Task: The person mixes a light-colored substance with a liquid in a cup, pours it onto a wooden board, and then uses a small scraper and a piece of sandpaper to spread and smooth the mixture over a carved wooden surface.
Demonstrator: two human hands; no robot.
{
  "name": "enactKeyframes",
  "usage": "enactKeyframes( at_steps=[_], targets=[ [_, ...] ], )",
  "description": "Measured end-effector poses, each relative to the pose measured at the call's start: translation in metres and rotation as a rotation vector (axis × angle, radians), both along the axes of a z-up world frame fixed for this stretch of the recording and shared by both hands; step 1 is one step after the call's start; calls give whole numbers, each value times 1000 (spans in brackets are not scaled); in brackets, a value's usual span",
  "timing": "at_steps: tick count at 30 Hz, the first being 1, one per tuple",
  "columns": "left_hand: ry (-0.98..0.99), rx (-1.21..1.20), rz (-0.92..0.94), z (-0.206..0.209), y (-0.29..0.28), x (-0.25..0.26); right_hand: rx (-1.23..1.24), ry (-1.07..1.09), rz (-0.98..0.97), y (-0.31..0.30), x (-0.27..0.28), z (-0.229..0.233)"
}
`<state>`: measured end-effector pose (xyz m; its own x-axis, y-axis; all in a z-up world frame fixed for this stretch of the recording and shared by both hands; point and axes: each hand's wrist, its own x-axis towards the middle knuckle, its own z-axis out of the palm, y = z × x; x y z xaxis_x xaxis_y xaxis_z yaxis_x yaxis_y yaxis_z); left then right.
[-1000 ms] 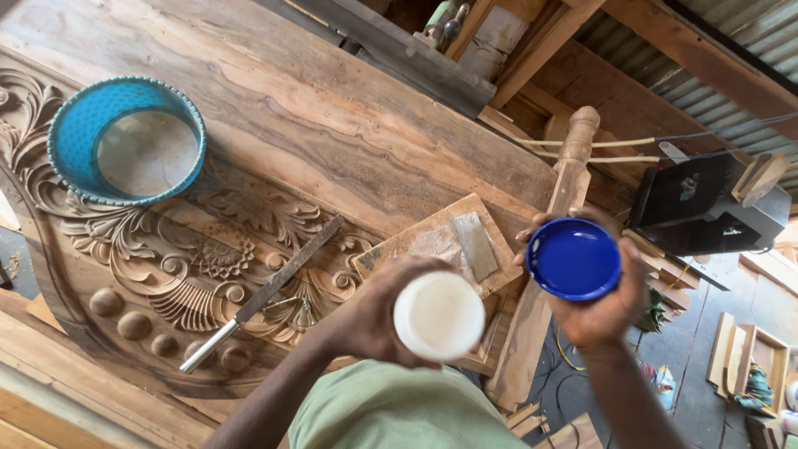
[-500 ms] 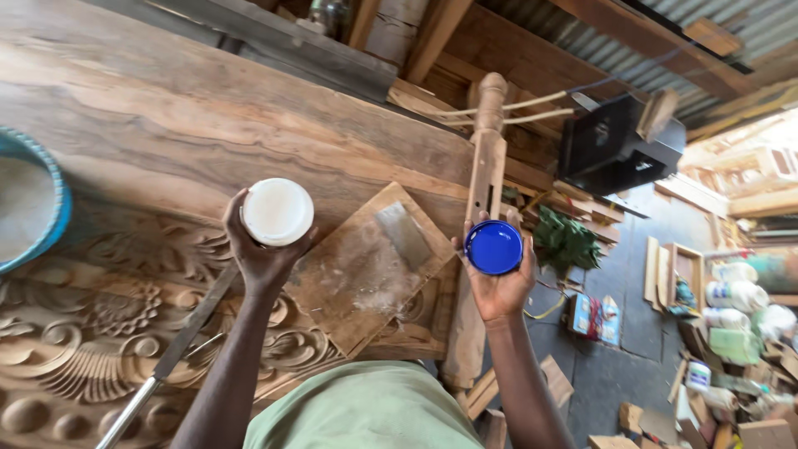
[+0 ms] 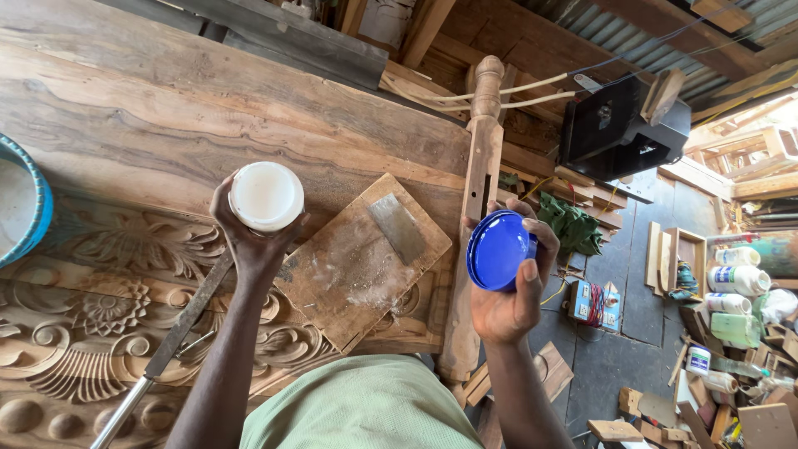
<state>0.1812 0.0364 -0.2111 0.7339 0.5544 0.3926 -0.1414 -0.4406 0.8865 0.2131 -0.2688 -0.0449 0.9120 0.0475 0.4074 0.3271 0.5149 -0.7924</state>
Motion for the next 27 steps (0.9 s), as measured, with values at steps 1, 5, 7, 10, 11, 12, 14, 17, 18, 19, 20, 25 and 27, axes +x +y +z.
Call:
enactKeyframes(
  at_steps=[1,5,7,10,11,12,14,17,18,19,20,25,27],
  targets=[
    [1,8,-4,2,0,-1,17,8,8,-3,5,-9],
    [-54,31,37,9,-8,4,34,258,11,-27,55,-66],
    [-123,6,52,11,-11,4,-16,343,-77,-42,95,-100],
    [-156,57,137,12,-7,-5,-87,497,-114,-70,148,-147],
    [-150,73,159,12,-6,-8,-229,478,-192,-82,162,-163],
    [-145,89,181,11,-5,-11,-370,454,-270,-90,176,-180],
    [-148,88,176,10,-13,-11,-529,385,-384,-120,187,-206],
    [-163,98,210,13,-10,-18,-588,302,-411,-132,194,-241],
    [-159,106,226,14,-11,-19,-623,312,-448,-134,194,-250],
    [-154,117,237,14,-12,-20,-656,326,-488,-137,191,-257],
    [-149,124,249,14,-13,-20,-685,362,-469,-140,188,-262],
    [-139,107,284,8,-19,-21,-698,388,-396,-135,171,-271],
    [-149,122,299,3,-24,-20,-683,394,-529,-127,160,-264]
  ],
)
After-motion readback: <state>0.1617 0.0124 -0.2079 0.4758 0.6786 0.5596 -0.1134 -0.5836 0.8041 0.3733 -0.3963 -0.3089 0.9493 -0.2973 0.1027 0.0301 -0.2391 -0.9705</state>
